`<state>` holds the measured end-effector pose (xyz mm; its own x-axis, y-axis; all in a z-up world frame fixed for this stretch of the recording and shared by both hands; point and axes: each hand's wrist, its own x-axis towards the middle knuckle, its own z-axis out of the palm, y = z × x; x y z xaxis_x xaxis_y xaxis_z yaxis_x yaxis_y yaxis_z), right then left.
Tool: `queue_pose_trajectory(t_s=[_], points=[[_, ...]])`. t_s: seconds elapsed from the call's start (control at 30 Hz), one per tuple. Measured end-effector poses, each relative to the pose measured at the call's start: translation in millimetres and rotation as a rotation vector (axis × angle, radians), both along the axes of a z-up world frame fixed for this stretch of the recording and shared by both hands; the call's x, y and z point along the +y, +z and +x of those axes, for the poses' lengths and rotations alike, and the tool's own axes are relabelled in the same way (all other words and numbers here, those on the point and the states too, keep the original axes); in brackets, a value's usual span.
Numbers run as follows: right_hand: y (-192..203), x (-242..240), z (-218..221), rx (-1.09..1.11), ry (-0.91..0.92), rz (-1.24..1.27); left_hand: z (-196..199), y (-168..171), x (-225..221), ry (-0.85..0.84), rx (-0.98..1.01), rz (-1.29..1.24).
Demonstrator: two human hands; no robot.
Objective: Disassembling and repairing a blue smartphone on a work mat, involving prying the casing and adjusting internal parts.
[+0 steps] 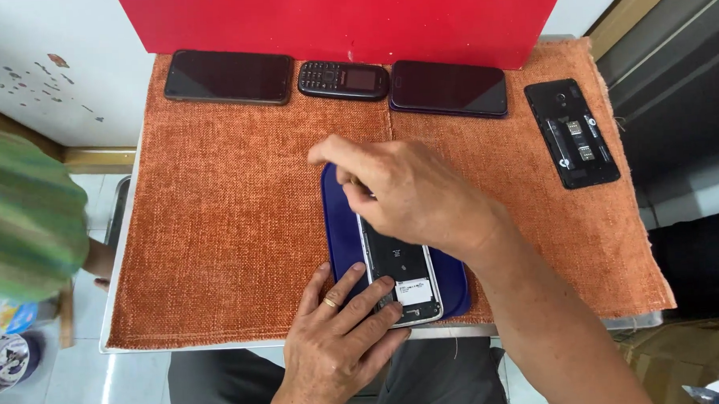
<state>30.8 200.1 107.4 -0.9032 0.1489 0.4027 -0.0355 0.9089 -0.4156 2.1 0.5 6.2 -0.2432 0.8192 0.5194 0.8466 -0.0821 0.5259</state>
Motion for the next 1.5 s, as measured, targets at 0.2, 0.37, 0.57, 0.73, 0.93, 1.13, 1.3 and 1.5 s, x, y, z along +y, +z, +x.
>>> queue_pose_trajectory(t_s=[0.2, 0.37, 0.57, 0.73, 0.93, 1.13, 1.3, 1.5], points=[[-9, 4, 1, 0.068, -0.103, 0.183, 0, -2, 0, 0.002, 0.005, -0.006], [5, -2, 3, 0.043, -0.001, -0.016, 0, 1, -1, 0.012, 0.026, 0.019], [4, -2, 2, 0.104, -0.041, 0.174, -1, 3, -3, -0.009, 0.004, 0.008], [-2, -1, 0, 0.152, -0.118, 0.238, -1, 4, -4, -0.002, -0.004, -0.002], [10, -6, 2, -0.043, 0.029, -0.04, -1, 4, -2, 0.002, -0.006, 0.027], [-7, 0, -3, 0.106, -0.056, 0.148, -1, 1, -2, -0.011, -0.009, 0.019], [1, -6, -4, 0.036, 0.051, -0.021, -1, 2, -2, -0.005, 0.005, 0.019], [9, -8, 3, 0.014, -0.03, 0.012, 0, 5, -1, -0.015, 0.011, 0.035]])
